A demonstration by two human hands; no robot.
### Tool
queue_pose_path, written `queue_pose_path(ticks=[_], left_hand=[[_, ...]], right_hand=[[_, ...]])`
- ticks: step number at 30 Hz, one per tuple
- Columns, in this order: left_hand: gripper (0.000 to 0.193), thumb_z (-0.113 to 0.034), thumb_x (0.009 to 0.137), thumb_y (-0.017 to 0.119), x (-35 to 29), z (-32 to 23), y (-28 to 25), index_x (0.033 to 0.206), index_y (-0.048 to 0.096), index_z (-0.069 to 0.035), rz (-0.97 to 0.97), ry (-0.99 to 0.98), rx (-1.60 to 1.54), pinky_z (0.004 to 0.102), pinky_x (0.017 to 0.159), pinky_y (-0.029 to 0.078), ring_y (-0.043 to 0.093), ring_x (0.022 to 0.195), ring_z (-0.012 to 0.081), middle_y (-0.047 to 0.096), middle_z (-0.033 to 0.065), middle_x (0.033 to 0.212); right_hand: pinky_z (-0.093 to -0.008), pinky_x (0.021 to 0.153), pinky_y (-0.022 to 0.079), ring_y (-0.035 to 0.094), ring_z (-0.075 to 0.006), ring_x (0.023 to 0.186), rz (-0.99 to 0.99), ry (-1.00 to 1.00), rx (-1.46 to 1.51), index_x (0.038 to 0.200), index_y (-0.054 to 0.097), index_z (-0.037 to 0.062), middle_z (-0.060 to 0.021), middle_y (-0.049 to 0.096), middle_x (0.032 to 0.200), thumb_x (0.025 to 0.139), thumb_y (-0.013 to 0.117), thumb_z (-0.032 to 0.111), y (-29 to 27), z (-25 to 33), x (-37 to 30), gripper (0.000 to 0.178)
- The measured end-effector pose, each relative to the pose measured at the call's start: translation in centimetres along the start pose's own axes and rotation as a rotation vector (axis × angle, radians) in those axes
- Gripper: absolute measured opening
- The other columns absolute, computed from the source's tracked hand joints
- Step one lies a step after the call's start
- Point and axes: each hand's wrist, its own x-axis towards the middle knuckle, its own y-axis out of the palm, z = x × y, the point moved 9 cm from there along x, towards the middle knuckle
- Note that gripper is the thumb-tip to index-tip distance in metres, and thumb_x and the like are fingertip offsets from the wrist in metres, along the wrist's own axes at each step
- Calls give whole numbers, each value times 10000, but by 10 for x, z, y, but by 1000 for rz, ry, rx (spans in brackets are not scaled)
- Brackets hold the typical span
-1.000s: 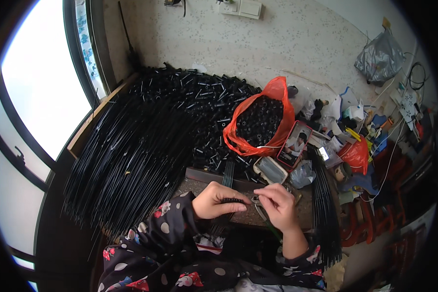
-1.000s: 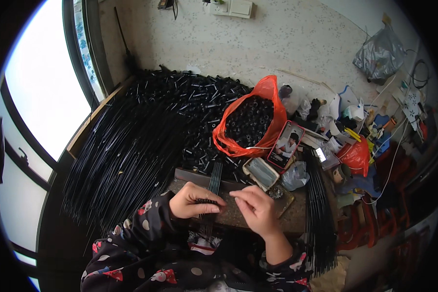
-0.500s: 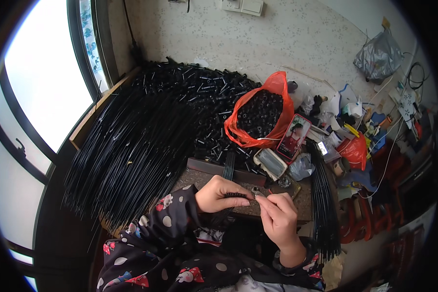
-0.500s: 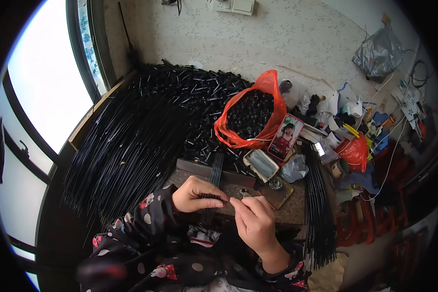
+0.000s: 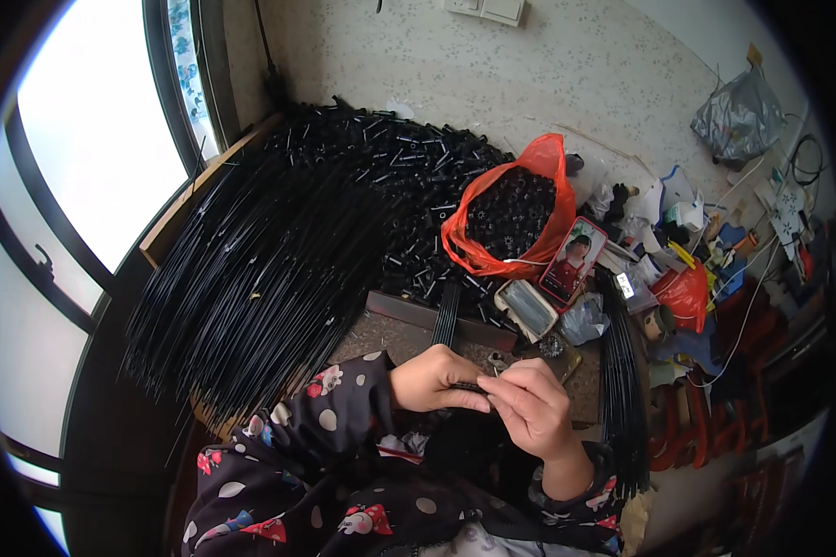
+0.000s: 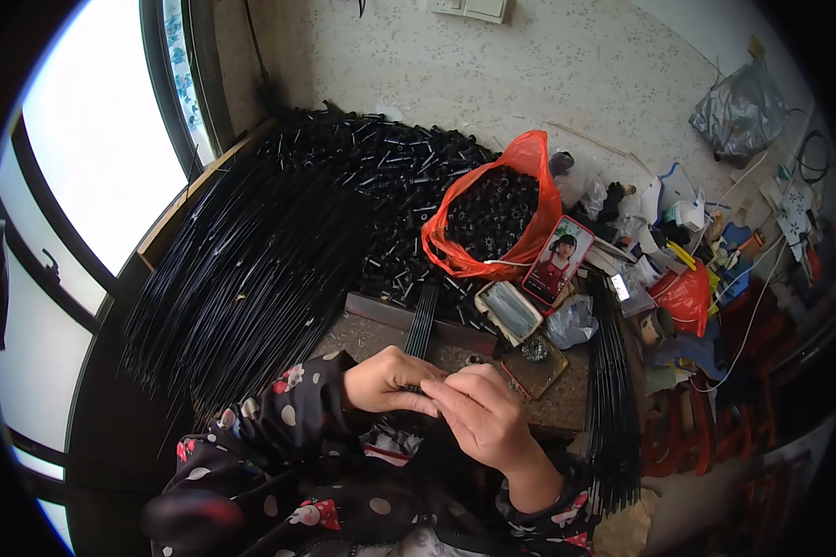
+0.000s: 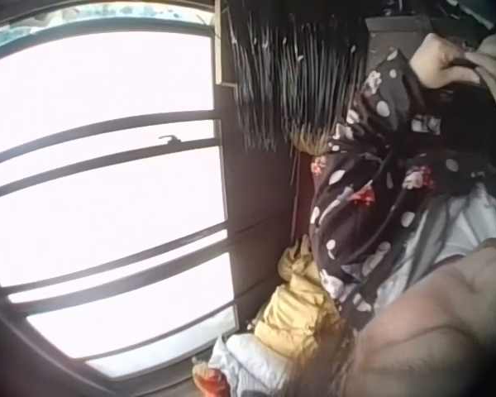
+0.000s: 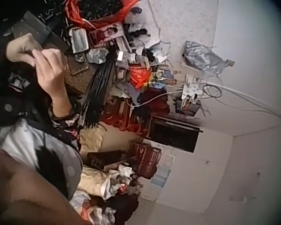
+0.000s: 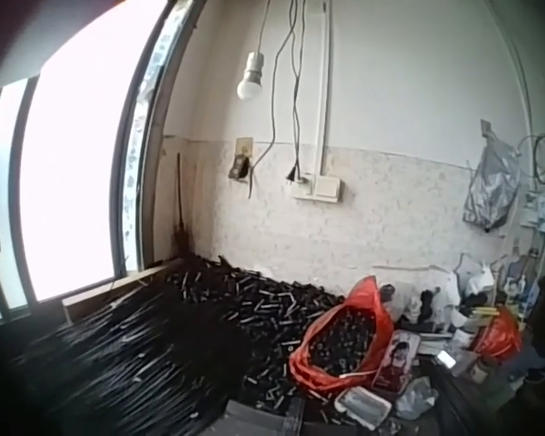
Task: Cutting black wires and assembling them into plastic components at a workbench.
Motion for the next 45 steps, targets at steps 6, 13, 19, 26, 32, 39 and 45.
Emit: queue_pose_path(ticks=[6,13,19,26,32,39,45], left_hand=[[381,-325,750,652,-24,62,17,1042,616,-83,-1,-204,256,600,954,237,332,1228,350,398,155,1290],[1039,-531,571,672,-62,137,39,1382,217,-68,216,-319,1267,678,921,214,132,1340,329,113,192,1449],[833,-323,673,591,-82,123,46,1365,240,-20,269,-265,1107,585,999,188,161,1341,324,164,212,1435],[904,-296,640,624,-97,111,39,1379,188,-12,286,-296,1005,548,1028,161,172,1337,331,160,218,1435],[981,-432,630,657,-90,110,33,1377,186,-4,319,-358,880,494,1050,163,174,1335,330,168,214,1433],[884,-528,719,569,-85,113,32,1365,240,-22,306,-352,891,464,1049,185,195,1331,300,210,183,1427],[848,-380,668,607,-87,114,29,1362,263,-33,256,-338,863,457,1046,198,222,1323,307,213,179,1430]], right_hand=[[-340,684,472,556,-284,798,109,45,-35,963,633,7,-99,582,866,668,634,-46,13,1,10,299],[-313,721,498,611,-265,854,629,106,663,1032,603,1,-138,629,929,772,619,21,57,34,-12,261],[-271,603,456,607,-183,668,85,571,112,840,641,4,-115,635,777,803,603,119,56,-166,-6,126],[-355,691,456,524,-266,794,153,477,-537,740,640,37,-81,532,772,667,674,72,34,-272,-81,87],[-357,655,448,526,-274,753,77,386,-544,765,622,12,-95,540,758,705,631,39,32,-248,-54,66],[-361,608,469,583,-277,713,284,390,-217,911,636,62,-80,551,786,784,543,37,116,-216,-55,160],[-376,599,470,578,-303,697,283,475,-227,876,640,45,-98,547,785,767,545,23,117,-223,-59,146]])
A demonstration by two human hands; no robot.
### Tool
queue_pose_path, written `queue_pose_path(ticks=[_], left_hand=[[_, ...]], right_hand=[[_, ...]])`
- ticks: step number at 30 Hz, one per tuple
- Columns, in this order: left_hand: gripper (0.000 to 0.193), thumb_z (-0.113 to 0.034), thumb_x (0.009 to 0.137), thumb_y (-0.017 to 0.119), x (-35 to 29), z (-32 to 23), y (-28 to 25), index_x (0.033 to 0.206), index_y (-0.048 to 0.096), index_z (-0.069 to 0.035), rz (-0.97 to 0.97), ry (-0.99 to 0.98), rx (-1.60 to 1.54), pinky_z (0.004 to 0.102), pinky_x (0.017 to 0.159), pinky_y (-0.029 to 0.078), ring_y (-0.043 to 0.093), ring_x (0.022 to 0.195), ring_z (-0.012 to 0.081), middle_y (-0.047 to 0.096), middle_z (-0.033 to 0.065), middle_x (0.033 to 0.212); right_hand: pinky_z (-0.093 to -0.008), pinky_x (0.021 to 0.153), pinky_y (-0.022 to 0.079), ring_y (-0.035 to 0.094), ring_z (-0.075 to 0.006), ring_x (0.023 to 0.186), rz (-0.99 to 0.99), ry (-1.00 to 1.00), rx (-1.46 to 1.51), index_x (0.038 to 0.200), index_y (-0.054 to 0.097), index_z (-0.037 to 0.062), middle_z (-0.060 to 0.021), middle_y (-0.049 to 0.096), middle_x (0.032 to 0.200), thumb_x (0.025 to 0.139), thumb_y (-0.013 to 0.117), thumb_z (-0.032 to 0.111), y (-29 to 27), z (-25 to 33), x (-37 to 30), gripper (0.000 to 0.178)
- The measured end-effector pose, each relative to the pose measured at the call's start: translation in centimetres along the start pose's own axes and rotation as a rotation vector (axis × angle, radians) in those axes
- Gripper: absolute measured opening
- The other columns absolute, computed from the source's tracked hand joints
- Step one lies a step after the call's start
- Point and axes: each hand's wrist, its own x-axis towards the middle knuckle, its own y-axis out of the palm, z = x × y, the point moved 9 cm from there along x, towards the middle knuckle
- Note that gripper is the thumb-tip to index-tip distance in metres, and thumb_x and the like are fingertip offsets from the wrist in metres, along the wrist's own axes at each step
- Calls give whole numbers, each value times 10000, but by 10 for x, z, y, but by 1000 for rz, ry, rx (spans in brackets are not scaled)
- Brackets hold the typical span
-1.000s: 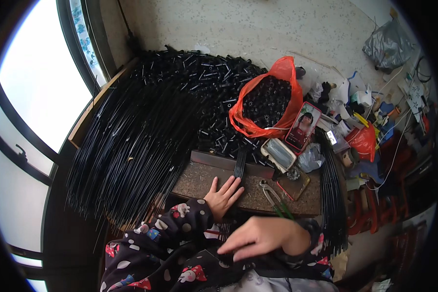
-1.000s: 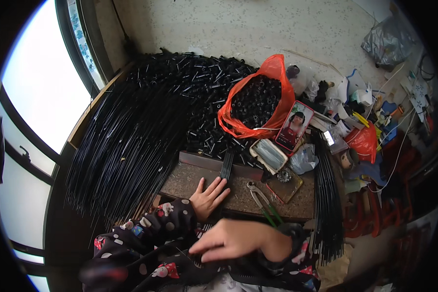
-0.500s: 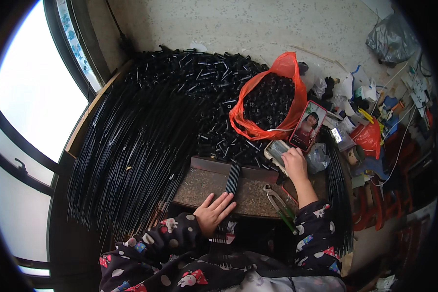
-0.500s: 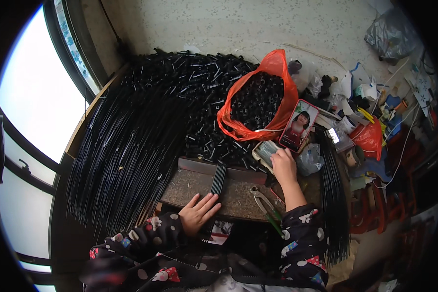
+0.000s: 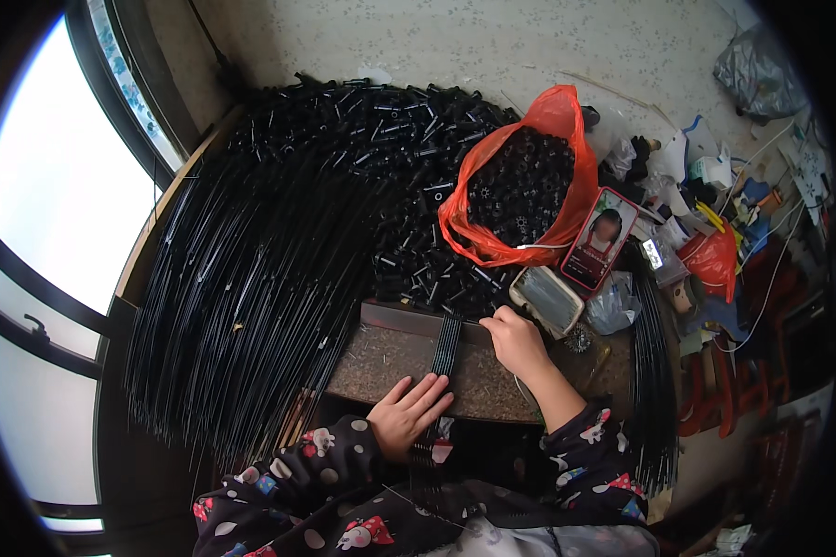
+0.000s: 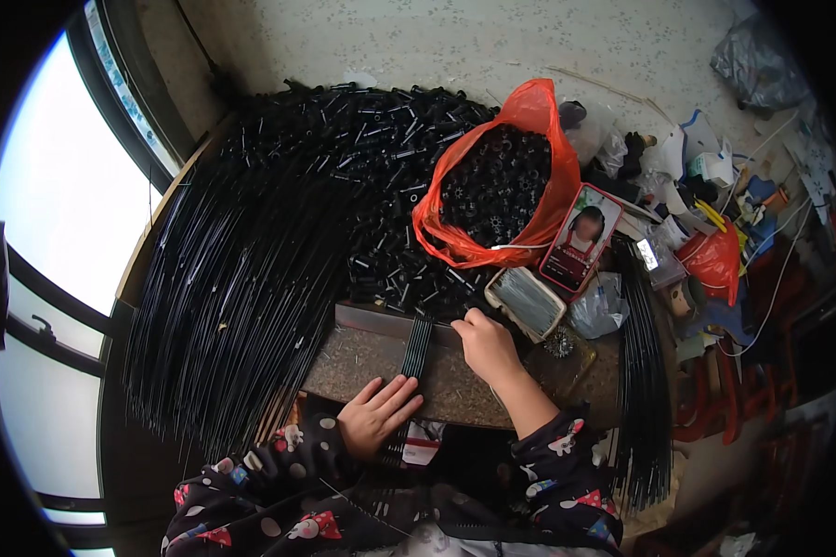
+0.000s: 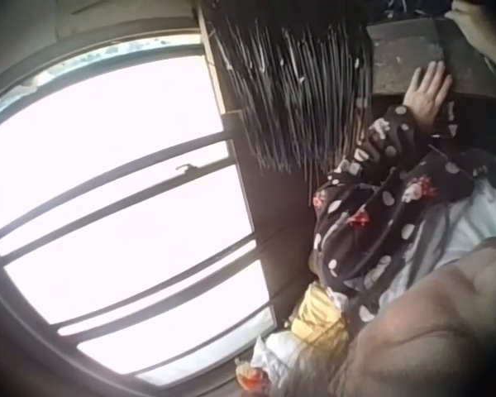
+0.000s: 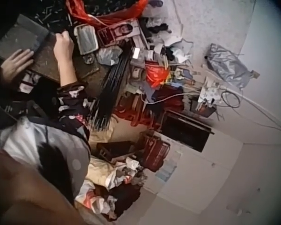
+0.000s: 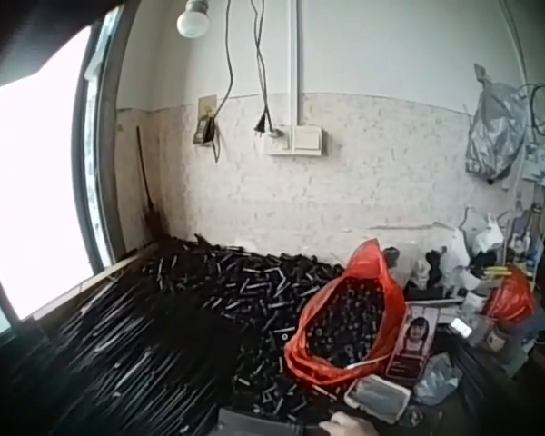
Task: Cutting black wires and assembling them into plastic components at a workbench.
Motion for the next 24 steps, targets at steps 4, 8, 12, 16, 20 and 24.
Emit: queue_pose_path(ticks=[4,8,12,16,20,24], left_hand=[[864,-377,655,617,0,1,-1,1363,260,-34,-9,-13,-51,457,1044,202,222,1323,306,212,179,1431],[886,-385,645,627,0,0,-1,1367,251,-36,-5,-8,-45,454,1048,195,212,1327,307,206,177,1433],[893,-384,647,628,-1,-1,-2,1372,241,-36,7,-13,-45,454,1052,186,200,1332,307,199,177,1436],[904,-382,646,631,-3,-1,-1,1377,227,-38,-20,-10,-38,454,1053,183,197,1334,303,191,174,1439],[937,-372,628,652,-5,-1,3,1384,207,-41,-8,-4,9,455,1053,182,192,1336,298,181,172,1442],[949,-347,611,664,-5,-2,-2,1384,205,-42,-23,-6,-45,452,1053,187,197,1335,296,185,171,1442]], right_hand=[[-385,615,486,590,-297,711,10,-16,-11,888,636,51,-93,552,816,766,516,36,5,4,2,172],[-391,611,486,592,-303,701,20,0,-3,894,638,57,-93,557,814,767,516,40,3,5,1,177],[-394,608,487,593,-310,696,13,20,-14,895,646,66,-92,567,819,767,515,41,4,3,1,185],[-378,595,471,583,-310,691,-15,23,23,873,655,50,-108,564,775,772,561,36,3,3,1,139],[-379,595,469,582,-310,693,7,-13,43,879,654,50,-110,564,777,772,562,35,1,11,3,142],[-387,605,474,585,-310,701,4,17,20,888,650,65,-102,566,798,783,535,44,5,8,5,158]])
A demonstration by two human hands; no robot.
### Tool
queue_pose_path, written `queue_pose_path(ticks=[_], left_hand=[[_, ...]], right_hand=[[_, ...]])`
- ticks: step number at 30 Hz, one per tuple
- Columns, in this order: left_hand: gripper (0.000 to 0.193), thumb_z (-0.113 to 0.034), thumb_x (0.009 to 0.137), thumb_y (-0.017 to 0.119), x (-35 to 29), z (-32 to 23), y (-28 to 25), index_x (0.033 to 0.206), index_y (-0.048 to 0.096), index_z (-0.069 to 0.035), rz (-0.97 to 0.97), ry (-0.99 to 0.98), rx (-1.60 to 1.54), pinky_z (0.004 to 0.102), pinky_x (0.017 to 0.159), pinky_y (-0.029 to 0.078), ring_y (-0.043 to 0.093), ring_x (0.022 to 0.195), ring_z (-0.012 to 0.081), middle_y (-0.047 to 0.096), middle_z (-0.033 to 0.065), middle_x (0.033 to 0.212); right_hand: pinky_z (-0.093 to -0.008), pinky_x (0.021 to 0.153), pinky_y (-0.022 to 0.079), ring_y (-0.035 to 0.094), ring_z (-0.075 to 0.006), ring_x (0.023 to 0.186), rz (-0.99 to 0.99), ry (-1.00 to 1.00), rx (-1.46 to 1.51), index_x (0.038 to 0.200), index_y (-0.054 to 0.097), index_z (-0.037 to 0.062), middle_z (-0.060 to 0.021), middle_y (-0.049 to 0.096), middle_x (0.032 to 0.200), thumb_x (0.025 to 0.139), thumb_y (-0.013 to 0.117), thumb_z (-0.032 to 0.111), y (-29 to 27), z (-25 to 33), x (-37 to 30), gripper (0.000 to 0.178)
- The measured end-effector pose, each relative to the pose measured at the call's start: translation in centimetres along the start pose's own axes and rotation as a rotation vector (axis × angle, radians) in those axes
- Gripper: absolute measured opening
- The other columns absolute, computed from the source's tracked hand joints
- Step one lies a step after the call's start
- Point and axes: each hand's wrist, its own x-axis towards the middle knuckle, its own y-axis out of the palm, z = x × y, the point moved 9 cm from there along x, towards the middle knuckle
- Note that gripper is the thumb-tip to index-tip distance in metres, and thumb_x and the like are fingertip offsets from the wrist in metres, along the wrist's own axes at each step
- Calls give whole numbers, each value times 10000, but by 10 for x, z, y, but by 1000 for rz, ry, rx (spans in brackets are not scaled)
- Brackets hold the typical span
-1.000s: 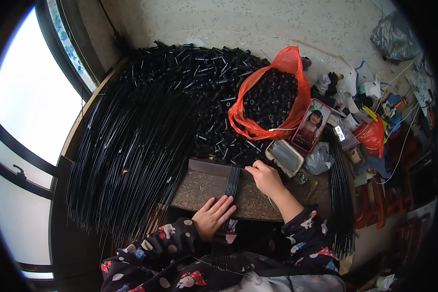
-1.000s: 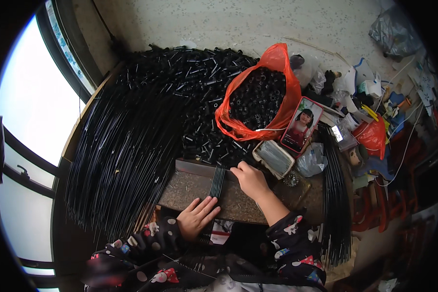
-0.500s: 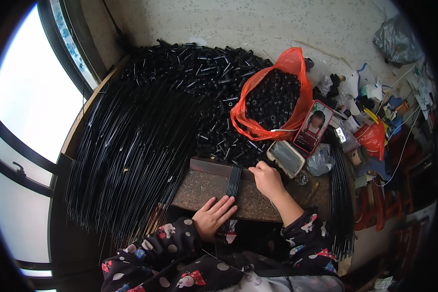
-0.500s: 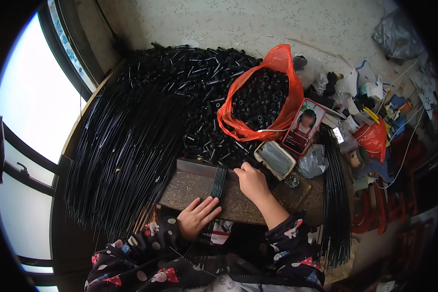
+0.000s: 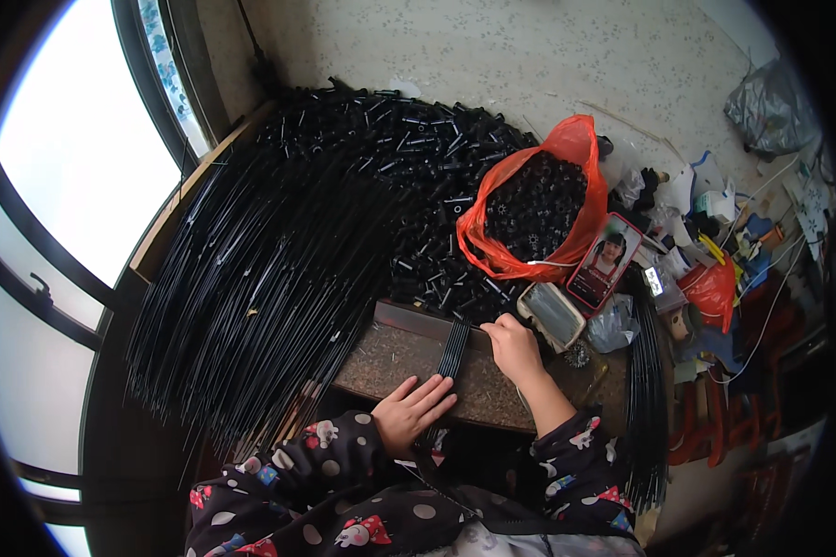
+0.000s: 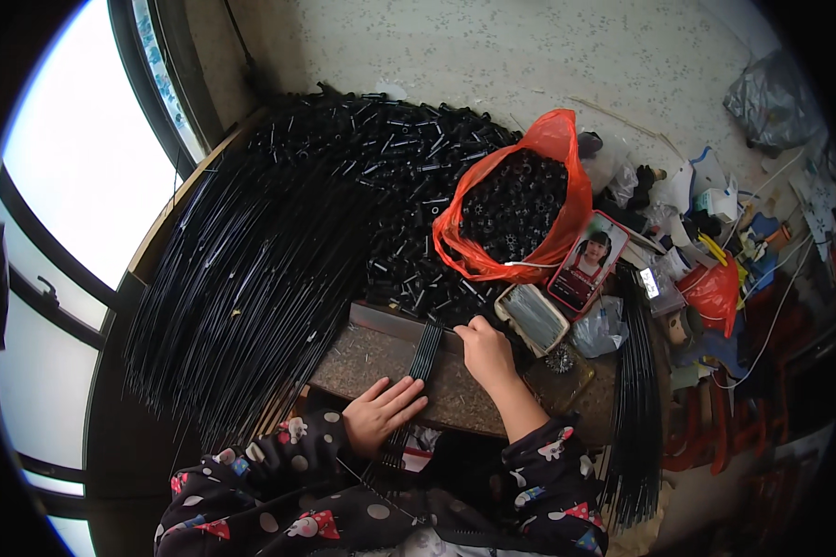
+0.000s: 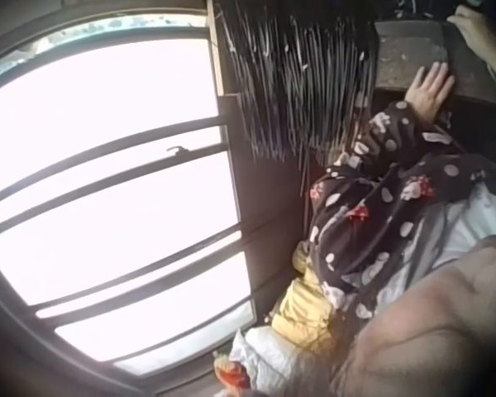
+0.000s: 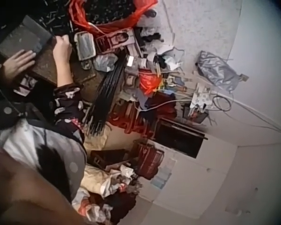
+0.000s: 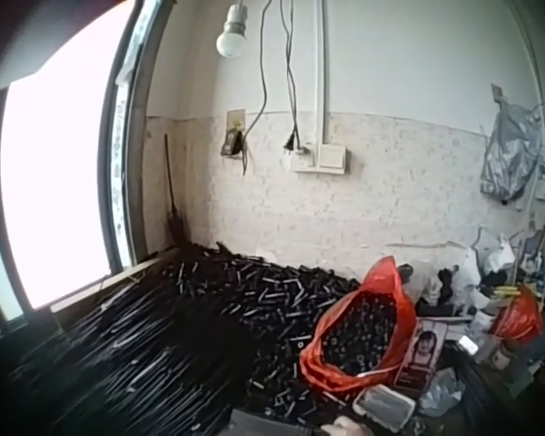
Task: Cutting black wires and assembling them into plastic components at a workbench.
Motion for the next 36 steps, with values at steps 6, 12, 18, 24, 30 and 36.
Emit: queue_pose_path(ticks=[6,12,18,24,30,36], left_hand=[[942,-369,621,657,1,2,1,1382,211,-41,2,14,1,444,1051,196,211,1331,290,195,168,1440],[948,-430,628,641,0,2,4,1381,216,-40,-21,26,25,443,1052,194,215,1329,290,200,167,1439],[944,-434,629,638,0,2,1,1378,221,-39,-13,28,-3,436,1051,197,219,1327,288,198,162,1441],[912,-392,643,633,-3,9,5,1377,223,-38,1,10,-18,436,1050,198,219,1328,284,204,156,1441],[853,-350,679,611,3,4,2,1377,229,-43,-7,14,1,438,1048,203,231,1325,283,217,153,1437],[852,-349,678,607,0,4,2,1379,226,-48,-22,16,0,435,1047,210,235,1323,285,208,151,1441]], right_hand=[[-373,615,470,581,-315,709,38,-37,51,873,649,56,-112,566,784,784,562,50,2,-1,9,124],[-356,629,462,564,-276,739,-9,-151,-28,854,643,61,-84,566,771,740,609,65,-10,11,15,119],[-349,653,454,546,-229,768,-51,-393,-265,866,631,73,-37,542,760,733,594,82,-28,0,-8,137],[-353,602,470,582,-280,694,78,-175,-25,891,648,74,-84,562,782,745,576,16,-21,3,-10,174],[-362,571,470,580,-272,670,-37,-150,-31,889,650,91,-67,550,773,745,566,28,-25,-7,-3,178],[-369,590,469,581,-291,689,17,-95,47,889,645,77,-82,556,776,776,568,52,-15,-9,-5,140]])
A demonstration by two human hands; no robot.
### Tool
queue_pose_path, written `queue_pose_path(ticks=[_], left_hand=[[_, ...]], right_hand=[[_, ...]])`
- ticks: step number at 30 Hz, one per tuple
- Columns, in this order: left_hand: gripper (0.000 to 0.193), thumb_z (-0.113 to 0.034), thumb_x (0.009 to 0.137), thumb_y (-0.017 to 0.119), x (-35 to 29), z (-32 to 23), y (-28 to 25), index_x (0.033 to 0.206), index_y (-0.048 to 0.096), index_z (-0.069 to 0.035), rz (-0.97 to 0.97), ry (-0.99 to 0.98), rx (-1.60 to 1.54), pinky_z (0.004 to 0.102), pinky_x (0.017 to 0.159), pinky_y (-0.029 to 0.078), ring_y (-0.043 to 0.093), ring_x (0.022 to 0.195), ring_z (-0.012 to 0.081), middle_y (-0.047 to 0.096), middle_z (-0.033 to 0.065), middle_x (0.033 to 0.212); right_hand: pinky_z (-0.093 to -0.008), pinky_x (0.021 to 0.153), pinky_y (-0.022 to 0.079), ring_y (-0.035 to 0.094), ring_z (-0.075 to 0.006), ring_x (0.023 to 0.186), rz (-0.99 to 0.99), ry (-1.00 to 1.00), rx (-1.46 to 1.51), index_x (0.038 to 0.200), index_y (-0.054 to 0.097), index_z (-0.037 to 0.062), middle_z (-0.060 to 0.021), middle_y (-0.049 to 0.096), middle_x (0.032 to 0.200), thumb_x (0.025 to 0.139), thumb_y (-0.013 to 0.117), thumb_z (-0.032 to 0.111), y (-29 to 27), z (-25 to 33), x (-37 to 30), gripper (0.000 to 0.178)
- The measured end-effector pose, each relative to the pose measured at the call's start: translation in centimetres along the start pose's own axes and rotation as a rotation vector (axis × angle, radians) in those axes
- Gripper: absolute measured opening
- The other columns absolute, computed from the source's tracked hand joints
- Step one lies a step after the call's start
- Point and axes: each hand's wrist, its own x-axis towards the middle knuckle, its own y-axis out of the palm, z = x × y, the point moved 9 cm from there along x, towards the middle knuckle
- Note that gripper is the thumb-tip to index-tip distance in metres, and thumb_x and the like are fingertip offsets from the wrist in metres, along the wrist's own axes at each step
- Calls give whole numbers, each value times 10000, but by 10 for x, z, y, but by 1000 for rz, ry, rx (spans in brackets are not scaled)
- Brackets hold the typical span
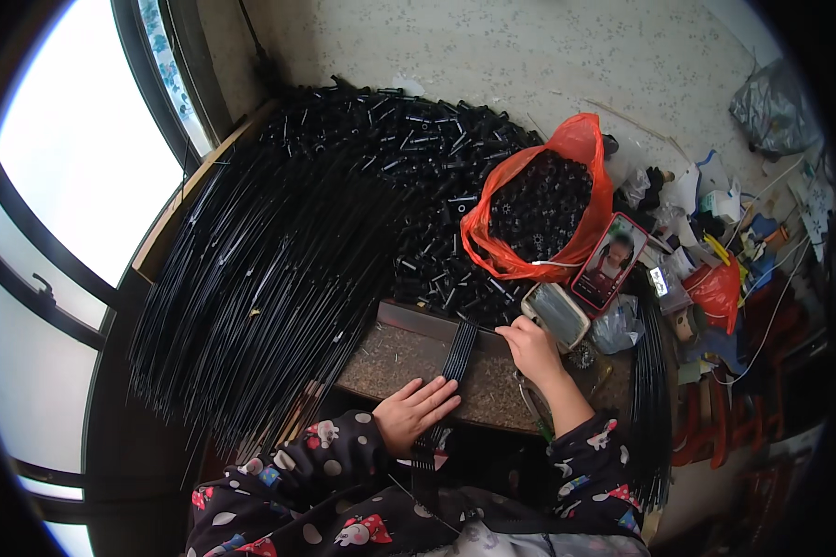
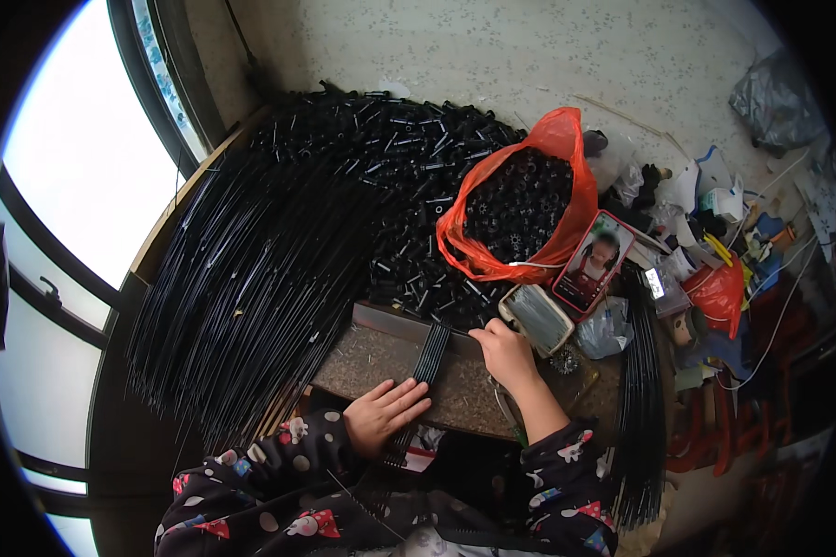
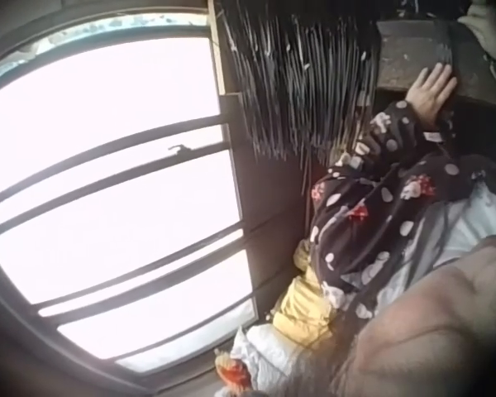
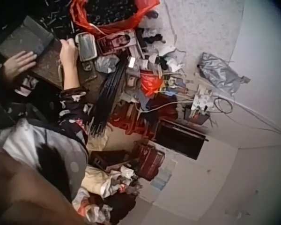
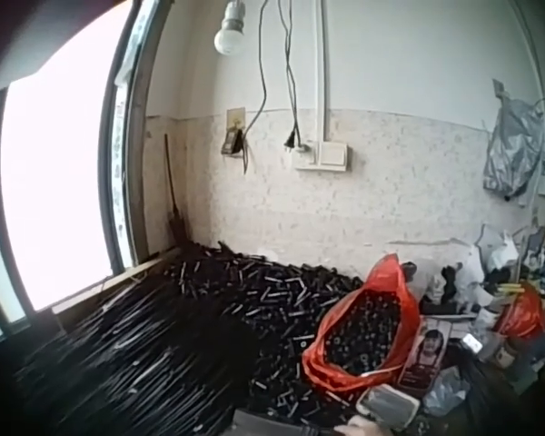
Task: Cutting black wires and assembling them into plastic components at a workbench.
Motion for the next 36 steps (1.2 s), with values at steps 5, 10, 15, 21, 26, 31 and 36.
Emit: queue_pose_path(ticks=[5,10,15,21,26,31,36], left_hand=[[869,-360,673,612,1,-4,2,1380,215,-44,27,10,49,433,1044,217,235,1323,286,202,154,1442],[865,-364,673,614,-4,-3,1,1375,226,-41,-12,14,54,432,1044,219,233,1325,284,206,158,1440],[856,-385,690,615,-4,-1,5,1370,235,-32,-16,24,108,435,1046,212,234,1324,283,211,163,1437],[926,-411,640,644,-13,-10,7,1370,227,-23,0,-12,20,439,1049,202,222,1328,284,207,169,1437],[937,-381,617,661,-10,-12,1,1369,230,-25,-7,-21,-35,436,1053,195,220,1329,281,208,166,1437],[905,-343,612,660,-7,-12,3,1360,258,-29,36,-27,-14,432,1052,199,229,1326,278,216,167,1433],[905,-439,647,648,-8,-8,7,1356,264,-28,43,-27,99,428,1045,214,236,1321,268,227,159,1429]], right_hand=[[-379,607,466,575,-317,710,-94,-31,68,818,615,39,-97,570,795,787,581,93,14,9,16,70],[-364,619,456,571,-310,687,-289,130,98,817,635,18,-135,570,737,740,653,150,-35,-16,20,154],[-359,670,459,553,-283,761,-132,236,-450,781,648,30,-104,554,769,677,670,76,-62,-67,-12,116],[-377,702,456,530,-281,833,-238,174,-364,728,601,42,-83,521,807,715,637,73,-64,-62,-16,49],[-377,738,451,539,-294,830,-39,202,-358,757,640,32,-105,551,798,687,651,61,-51,-72,-7,77],[-373,701,454,547,-297,796,-169,162,-357,770,628,18,-109,550,774,701,636,53,-63,-54,-5,78],[-362,609,464,575,-311,711,-141,-35,-44,878,616,44,-107,556,796,780,559,37,-23,11,7,115]])
